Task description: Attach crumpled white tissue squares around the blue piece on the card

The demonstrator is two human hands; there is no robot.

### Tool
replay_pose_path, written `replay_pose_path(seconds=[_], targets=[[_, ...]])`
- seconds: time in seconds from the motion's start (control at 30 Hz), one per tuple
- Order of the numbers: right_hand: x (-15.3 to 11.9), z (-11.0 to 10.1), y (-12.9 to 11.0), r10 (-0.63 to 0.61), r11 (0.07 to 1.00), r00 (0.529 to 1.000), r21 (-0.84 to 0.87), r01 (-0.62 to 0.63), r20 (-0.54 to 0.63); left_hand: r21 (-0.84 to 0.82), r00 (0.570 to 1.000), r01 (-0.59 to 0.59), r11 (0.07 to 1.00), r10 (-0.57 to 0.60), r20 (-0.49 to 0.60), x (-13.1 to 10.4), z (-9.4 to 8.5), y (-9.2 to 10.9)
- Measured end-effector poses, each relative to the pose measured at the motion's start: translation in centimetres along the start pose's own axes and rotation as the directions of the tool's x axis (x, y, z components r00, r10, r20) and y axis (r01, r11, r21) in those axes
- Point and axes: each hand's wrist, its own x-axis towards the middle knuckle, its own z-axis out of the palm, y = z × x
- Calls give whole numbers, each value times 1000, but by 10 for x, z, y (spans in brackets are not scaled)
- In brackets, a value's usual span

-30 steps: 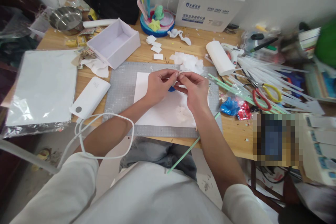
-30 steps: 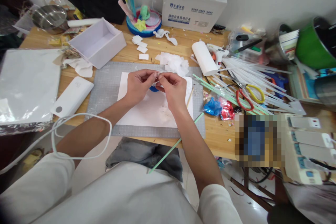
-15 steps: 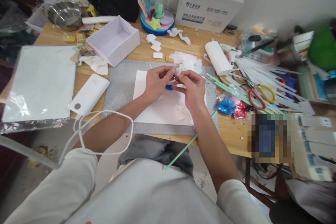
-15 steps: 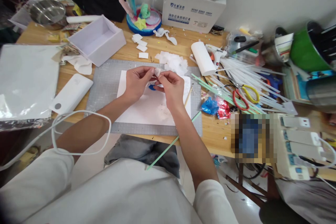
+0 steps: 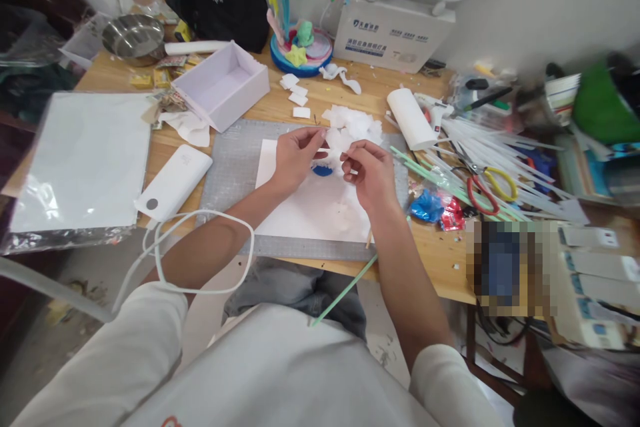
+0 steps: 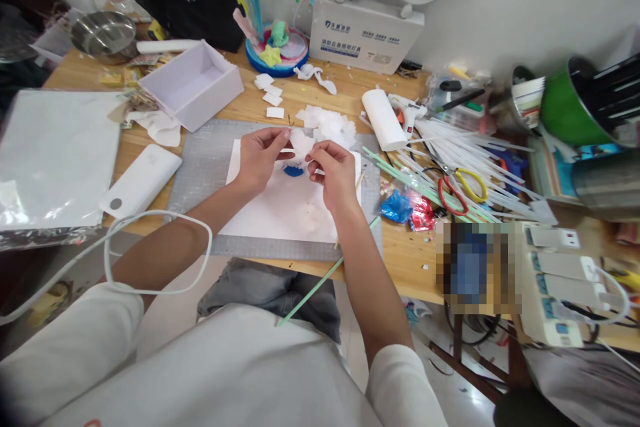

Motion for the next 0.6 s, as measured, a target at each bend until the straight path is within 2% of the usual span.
replay_pose_path(seconds=[0.23, 0.37, 0.5, 0.6], targets=[[-1, 3, 2, -14, 1000, 1000, 9, 14, -24, -67, 994, -9, 998, 1, -109, 7, -4, -1], [0, -3, -8, -59, 998, 997, -25, 58, -49, -78, 988, 29, 996, -41, -150, 13, -6, -4], [19, -17, -29, -71, 975, 997, -212, 65, -21, -94, 988, 34, 995, -47, -148, 14, -7, -6], [47, -32, -42, -112, 882, 993, -464, 81, -40, -101, 990, 30, 994, -43, -132, 12, -6, -4]])
